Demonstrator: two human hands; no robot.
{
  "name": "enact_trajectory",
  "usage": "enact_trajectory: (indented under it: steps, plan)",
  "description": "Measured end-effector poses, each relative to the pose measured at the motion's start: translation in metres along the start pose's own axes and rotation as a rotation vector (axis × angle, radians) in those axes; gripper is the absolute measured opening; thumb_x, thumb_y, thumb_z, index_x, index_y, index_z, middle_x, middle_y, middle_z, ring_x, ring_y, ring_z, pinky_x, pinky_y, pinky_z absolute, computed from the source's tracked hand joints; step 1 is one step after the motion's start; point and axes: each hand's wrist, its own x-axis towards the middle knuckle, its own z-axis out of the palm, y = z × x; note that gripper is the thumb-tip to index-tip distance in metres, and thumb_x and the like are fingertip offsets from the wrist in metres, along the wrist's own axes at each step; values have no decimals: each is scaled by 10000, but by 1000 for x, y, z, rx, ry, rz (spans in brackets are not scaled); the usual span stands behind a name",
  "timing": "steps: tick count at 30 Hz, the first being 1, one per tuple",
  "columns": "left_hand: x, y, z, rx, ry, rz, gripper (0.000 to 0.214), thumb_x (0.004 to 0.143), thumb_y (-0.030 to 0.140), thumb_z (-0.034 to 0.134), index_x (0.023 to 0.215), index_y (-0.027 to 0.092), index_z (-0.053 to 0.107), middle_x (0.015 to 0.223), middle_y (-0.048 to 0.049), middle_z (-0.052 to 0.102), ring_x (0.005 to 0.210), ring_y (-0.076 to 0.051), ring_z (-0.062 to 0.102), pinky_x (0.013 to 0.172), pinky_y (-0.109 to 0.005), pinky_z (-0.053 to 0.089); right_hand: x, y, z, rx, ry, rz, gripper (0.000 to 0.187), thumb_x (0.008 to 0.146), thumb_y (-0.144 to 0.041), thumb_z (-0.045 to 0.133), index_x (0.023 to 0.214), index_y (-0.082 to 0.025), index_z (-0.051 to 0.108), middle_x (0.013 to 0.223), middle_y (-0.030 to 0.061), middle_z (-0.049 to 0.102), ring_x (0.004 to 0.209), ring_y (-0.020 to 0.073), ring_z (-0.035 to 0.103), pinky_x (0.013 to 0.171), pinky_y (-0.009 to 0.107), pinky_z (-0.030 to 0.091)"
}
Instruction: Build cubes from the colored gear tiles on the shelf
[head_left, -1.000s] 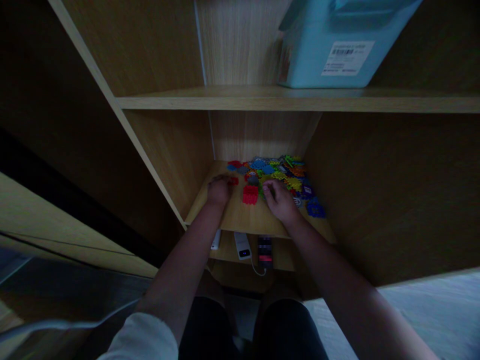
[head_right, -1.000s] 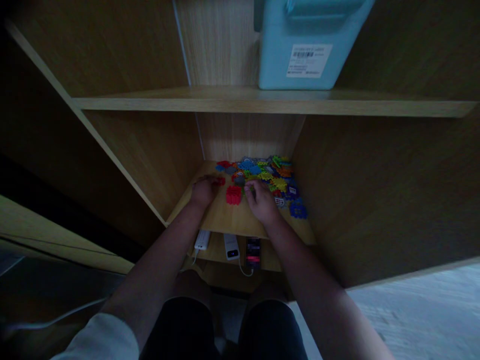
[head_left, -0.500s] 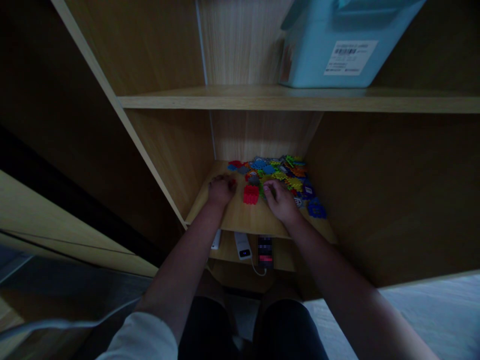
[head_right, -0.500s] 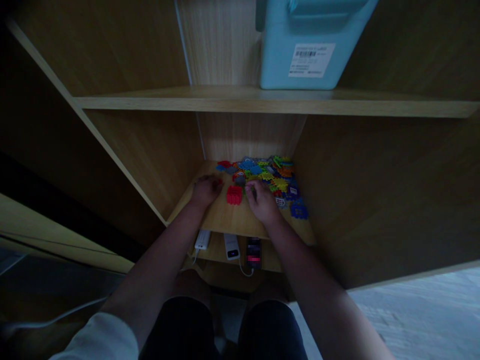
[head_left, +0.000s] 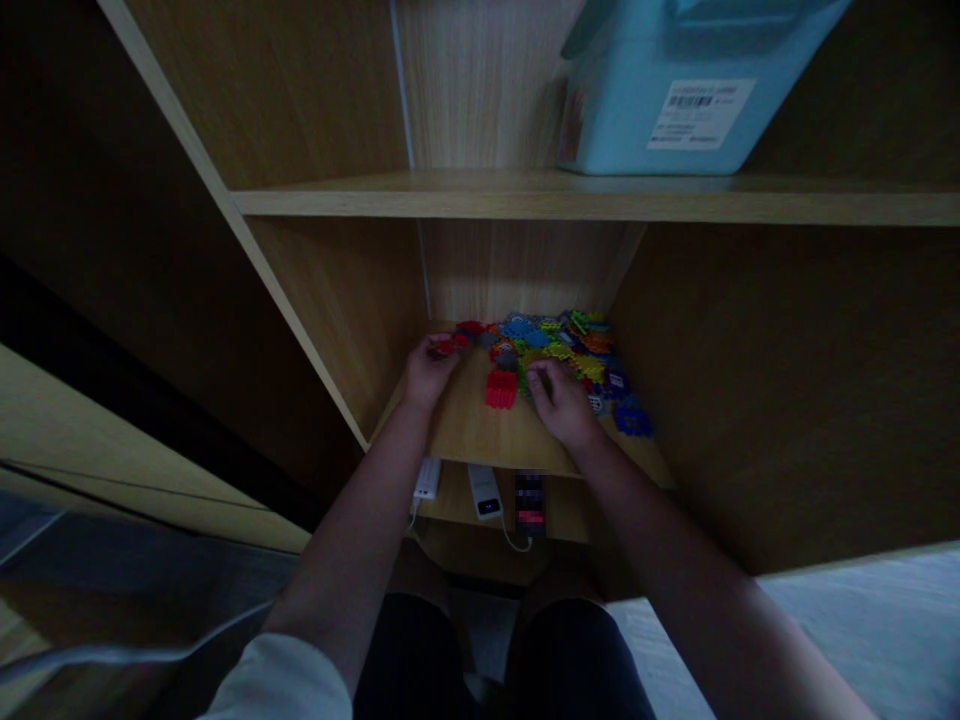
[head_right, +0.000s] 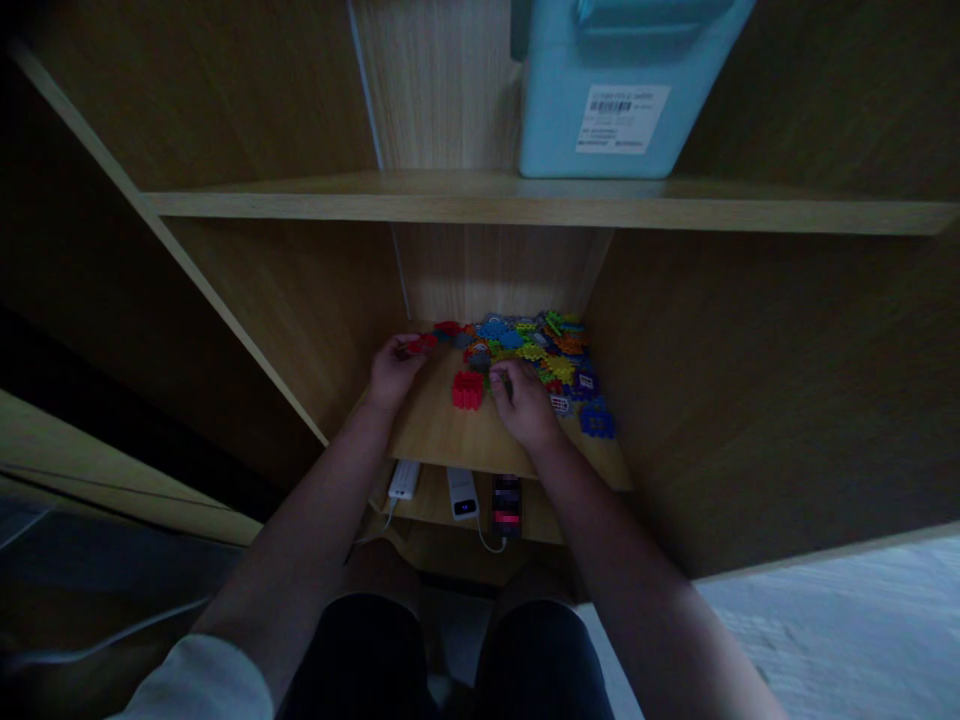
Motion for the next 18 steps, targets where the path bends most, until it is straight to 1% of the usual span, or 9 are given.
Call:
enact_trajectory:
  steps: [2,3,5,7,10,13,15,18]
  plan:
    - [0,3,2,-178,-26,-49,374,808,332,843,1133,186,732,1018,-59,794,938,-164,758,947,-349,609,1,-3,-2,-24,-1,-30,312,1138,-476,438,1119,-267,669,1088,116,747,1076,319,690,992,519,566]
    - [-1,6,2,-264,-57,-70,375,802,338,857,1123,185,738,1023,-56,794,953,-158,760,972,-351,611,1,-5,-3,-33,-1,-46,305,1138,-463,437,1122,-269,673,1085,115,744,1078,320,687,999,525,564]
    - [-4,11,-1,-421,-150,-123,356,792,339,881,1083,183,748,1042,-55,794,966,-148,764,1019,-364,618,2,-10,-5,-42,7,-75,291,1135,-439,444,1151,-272,682,1106,115,743,1098,324,685,1020,540,563]
    - [-9,17,-8,-518,-259,-191,353,785,330,900,1070,179,757,1022,-44,789,895,-124,756,1023,-369,635,2,-14,-6,-45,15,-96,281,1128,-423,469,1229,-278,687,1192,125,744,1166,334,682,1061,565,557]
    - [-17,23,-17,-556,-407,-268,384,758,328,943,1064,170,774,957,-26,777,734,-80,710,921,-324,674,1,-20,-7,-47,-3,-137,331,1110,-420,539,1394,-296,655,1400,133,711,1331,351,646,1156,610,520]
    - [-25,25,-22,-595,-533,-294,433,682,329,1011,1013,160,789,950,-24,775,712,-85,712,763,-252,679,-1,-25,-7,-41,-56,-190,445,1087,-432,612,1518,-319,590,1595,113,618,1454,355,594,1225,632,478]
    - [-29,26,-22,-598,-605,-301,442,661,334,1033,987,155,795,946,-22,776,706,-89,716,692,-227,668,-2,-26,-7,-34,-97,-225,484,1080,-431,638,1548,-329,569,1669,99,559,1486,355,580,1233,636,476]
    - [-33,27,-21,-559,-698,-310,421,684,344,1031,976,147,799,917,-22,783,650,-74,695,665,-224,664,-3,-27,-7,-28,-142,-262,461,1074,-414,654,1525,-339,593,1690,87,542,1490,360,586,1221,642,488]
